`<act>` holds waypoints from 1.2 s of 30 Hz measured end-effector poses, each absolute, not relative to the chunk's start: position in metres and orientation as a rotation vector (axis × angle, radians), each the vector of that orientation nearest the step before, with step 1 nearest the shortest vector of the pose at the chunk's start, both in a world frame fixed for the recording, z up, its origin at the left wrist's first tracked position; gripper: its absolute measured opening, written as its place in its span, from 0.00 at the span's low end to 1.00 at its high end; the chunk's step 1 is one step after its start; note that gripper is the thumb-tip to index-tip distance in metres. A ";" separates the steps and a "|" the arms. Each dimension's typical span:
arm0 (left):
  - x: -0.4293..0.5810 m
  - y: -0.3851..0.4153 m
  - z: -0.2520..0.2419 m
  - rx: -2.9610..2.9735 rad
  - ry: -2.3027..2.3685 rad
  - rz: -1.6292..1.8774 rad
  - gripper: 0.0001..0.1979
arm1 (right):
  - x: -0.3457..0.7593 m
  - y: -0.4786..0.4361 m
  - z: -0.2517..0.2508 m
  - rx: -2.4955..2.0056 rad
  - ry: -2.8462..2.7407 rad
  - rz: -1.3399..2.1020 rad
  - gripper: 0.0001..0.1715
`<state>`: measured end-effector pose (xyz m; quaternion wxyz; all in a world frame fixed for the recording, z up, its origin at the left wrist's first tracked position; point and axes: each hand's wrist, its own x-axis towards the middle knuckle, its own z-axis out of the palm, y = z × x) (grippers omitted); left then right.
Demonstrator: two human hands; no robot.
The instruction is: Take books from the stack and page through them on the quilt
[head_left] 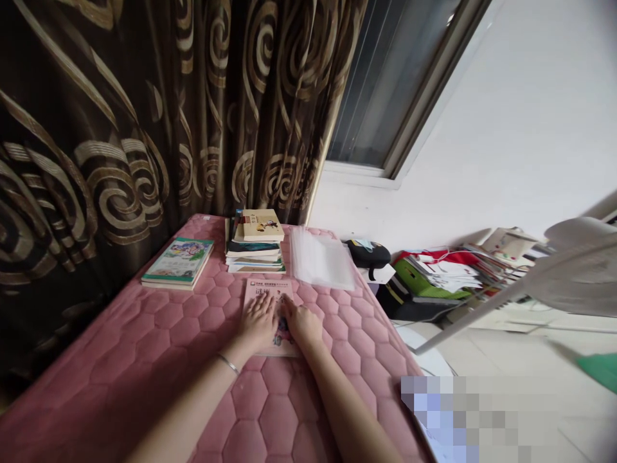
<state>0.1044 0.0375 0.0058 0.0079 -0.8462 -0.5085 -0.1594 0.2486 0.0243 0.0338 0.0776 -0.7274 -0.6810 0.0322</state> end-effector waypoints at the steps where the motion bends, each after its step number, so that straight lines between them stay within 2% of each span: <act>1: 0.096 0.038 0.004 -2.636 -1.587 -0.496 0.26 | 0.249 0.025 0.034 -2.182 -2.033 0.089 0.26; 5: 0.069 0.040 -0.001 -2.647 -1.551 -0.477 0.26 | 0.247 0.024 0.038 -2.194 -2.008 0.107 0.25; 10: 0.068 0.038 -0.005 -2.564 -1.623 -0.506 0.26 | 0.229 0.017 0.036 -2.022 -2.065 -0.093 0.25; 14: 0.070 0.039 -0.009 -2.536 -1.603 -0.523 0.27 | 0.220 0.015 0.027 -1.732 -2.330 0.105 0.30; 17: 0.069 0.039 -0.008 -2.538 -1.585 -0.584 0.26 | 0.225 0.015 0.025 -1.816 -2.294 0.222 0.33; 20: 0.070 0.034 -0.002 -2.534 -1.631 -0.673 0.25 | 0.231 0.015 0.025 -1.952 -2.185 0.246 0.33; 23: 0.072 0.030 0.006 -2.427 -1.845 -0.829 0.20 | 0.230 0.013 0.024 -2.021 -2.069 0.177 0.30; 29: 0.064 0.053 0.023 -2.258 -2.615 -1.100 0.12 | 0.224 0.010 0.020 -2.070 -1.956 0.073 0.27; 36: 0.067 0.055 0.027 -2.362 -2.696 -1.220 0.08 | 0.229 0.011 0.018 -1.990 -1.972 0.062 0.27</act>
